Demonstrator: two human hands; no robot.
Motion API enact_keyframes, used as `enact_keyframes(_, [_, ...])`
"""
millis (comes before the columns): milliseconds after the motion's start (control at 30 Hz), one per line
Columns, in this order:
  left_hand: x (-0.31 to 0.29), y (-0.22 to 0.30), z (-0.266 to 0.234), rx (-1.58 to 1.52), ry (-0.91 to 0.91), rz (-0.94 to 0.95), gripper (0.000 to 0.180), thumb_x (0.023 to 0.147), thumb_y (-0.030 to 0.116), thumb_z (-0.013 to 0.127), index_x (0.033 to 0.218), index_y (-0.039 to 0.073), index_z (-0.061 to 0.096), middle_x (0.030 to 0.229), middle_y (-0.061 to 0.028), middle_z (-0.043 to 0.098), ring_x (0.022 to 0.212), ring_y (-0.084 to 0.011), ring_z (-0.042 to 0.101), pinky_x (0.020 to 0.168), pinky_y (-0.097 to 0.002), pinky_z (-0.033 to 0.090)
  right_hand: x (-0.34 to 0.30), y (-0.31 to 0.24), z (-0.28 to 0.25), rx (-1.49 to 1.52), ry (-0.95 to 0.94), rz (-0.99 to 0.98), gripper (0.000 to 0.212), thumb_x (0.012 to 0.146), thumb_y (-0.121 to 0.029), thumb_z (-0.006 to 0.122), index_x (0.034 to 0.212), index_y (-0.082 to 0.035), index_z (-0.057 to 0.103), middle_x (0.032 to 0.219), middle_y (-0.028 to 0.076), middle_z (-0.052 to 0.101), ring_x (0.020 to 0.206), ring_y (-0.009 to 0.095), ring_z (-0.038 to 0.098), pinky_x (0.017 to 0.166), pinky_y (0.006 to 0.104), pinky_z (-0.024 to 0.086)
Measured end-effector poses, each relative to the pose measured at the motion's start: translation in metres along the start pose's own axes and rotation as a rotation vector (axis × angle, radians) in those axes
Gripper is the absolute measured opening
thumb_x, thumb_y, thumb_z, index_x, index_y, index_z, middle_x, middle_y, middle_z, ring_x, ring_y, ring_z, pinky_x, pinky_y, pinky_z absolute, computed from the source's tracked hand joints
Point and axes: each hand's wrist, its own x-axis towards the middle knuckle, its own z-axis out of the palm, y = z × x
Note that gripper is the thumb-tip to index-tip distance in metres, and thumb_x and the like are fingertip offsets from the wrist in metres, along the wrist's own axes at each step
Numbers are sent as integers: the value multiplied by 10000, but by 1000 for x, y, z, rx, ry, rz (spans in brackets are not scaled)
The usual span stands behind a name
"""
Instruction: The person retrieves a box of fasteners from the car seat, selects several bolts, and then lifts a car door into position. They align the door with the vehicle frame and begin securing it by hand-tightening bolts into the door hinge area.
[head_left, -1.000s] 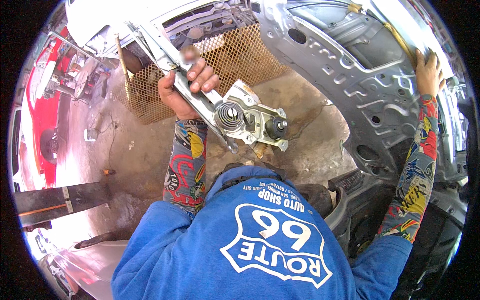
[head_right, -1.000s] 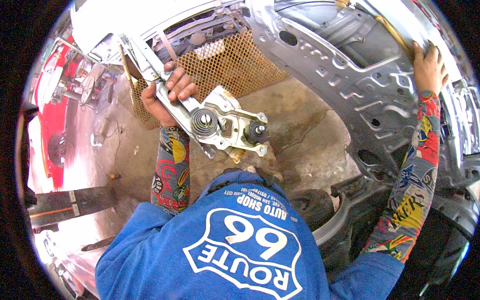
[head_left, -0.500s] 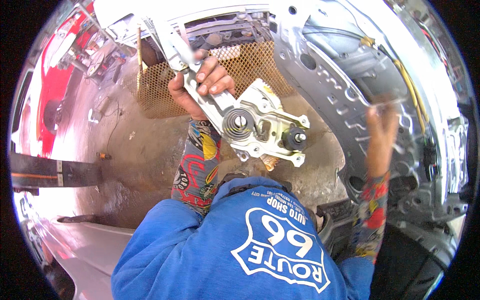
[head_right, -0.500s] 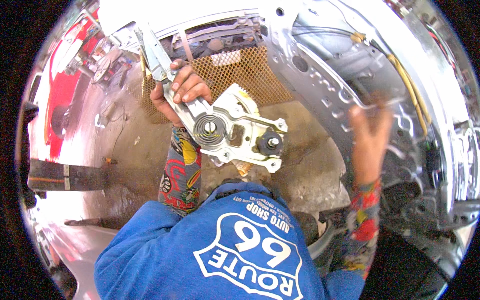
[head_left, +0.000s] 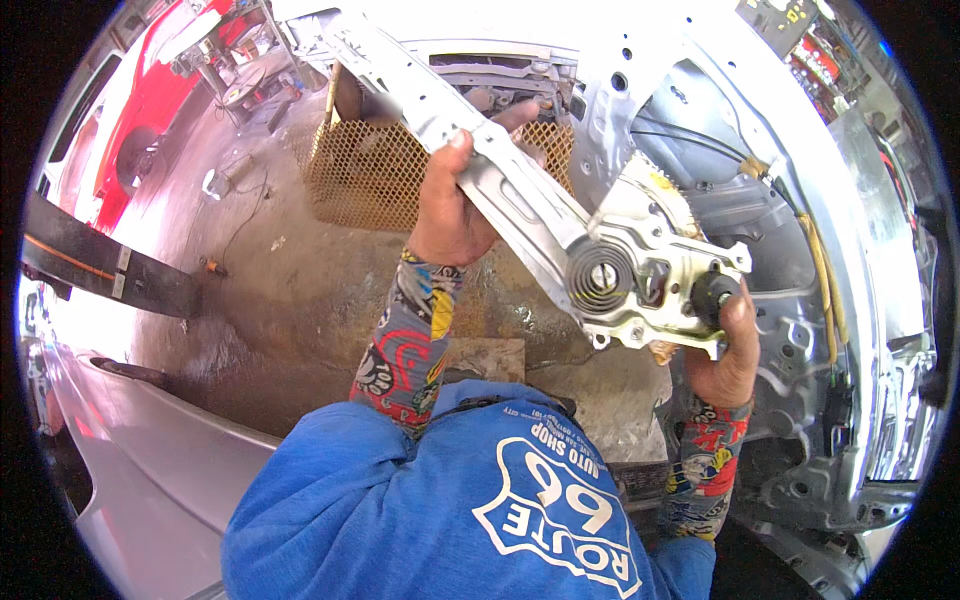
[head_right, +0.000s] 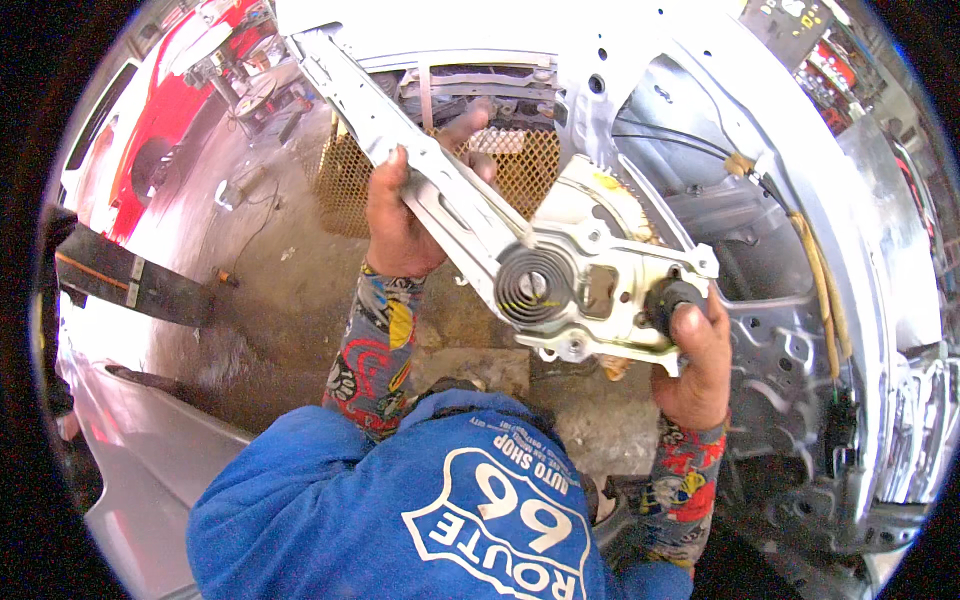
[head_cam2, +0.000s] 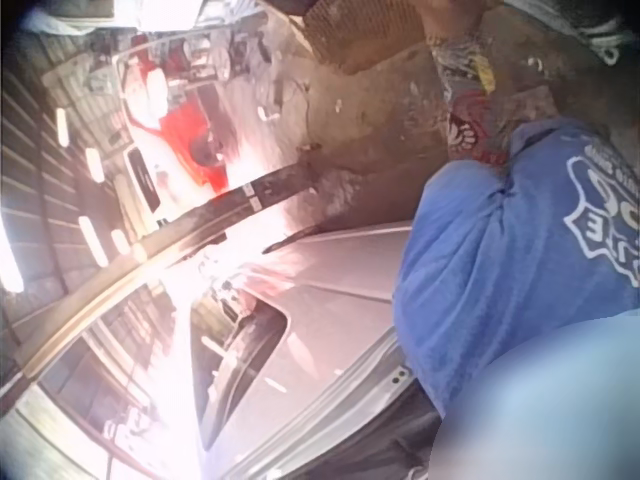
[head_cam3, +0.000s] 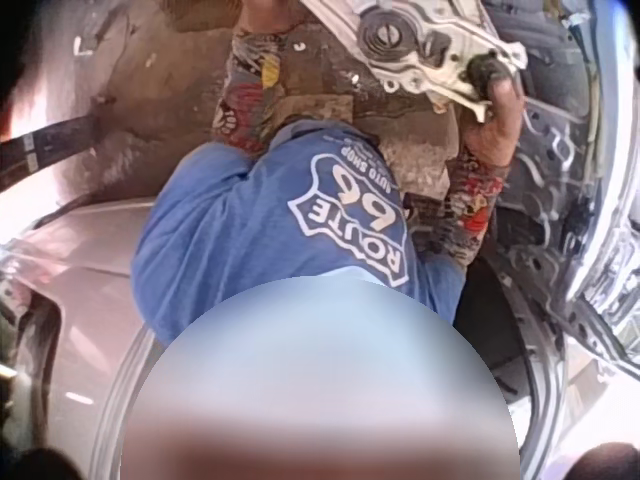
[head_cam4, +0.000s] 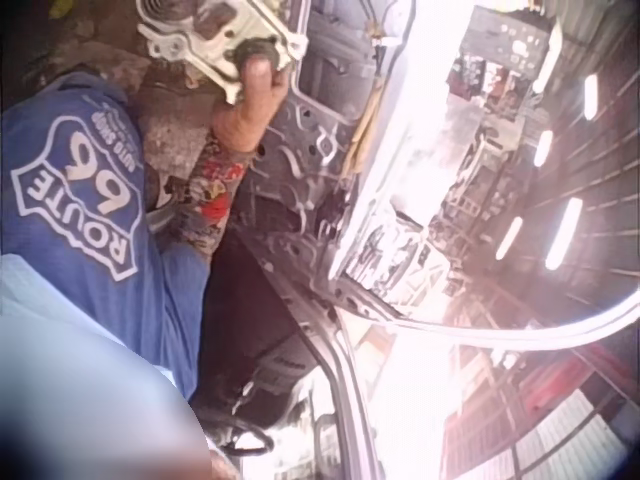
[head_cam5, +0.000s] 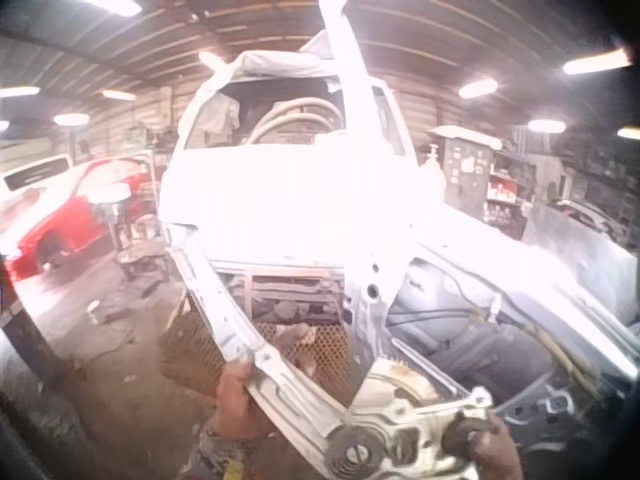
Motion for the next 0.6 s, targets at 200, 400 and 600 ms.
enact_keyframes(200, [-17, -25, 13, -160, 313, -201, 766, 881, 744, 502, 1038, 2, 608, 970, -148, 655, 918, -311, 676, 832, -492, 567, 11, -28, -12, -214, 46, 43, 726, 770, -327, 788, 1340, 39, 527, 1135, 84, 659, 1024, 170, 631, 913, 328, 506])
enact_keyframes(400, [-3, -38, 16, -478, 361, -91, 665, 833, 698, 622, 881, 36, 589, 836, -94, 553, 836, -277, 560, 840, -446, 493, 22, -31, -17, -552, -249, -100, 926, 732, -484, 853, 1402, 47, 495, 1313, 147, 603, 1186, 189, 579, 1024, 315, 422])
enact_keyframes(600, [18, -39, -20, -274, 330, 83, 728, 929, 729, 409, 906, 32, 617, 870, -174, 664, 869, -392, 654, 829, -555, 521, 8, -5, -34, -158, 98, -147, 810, 945, -518, 588, 1470, 64, 384, 1438, 240, 492, 1291, 322, 536, 1076, 418, 402])
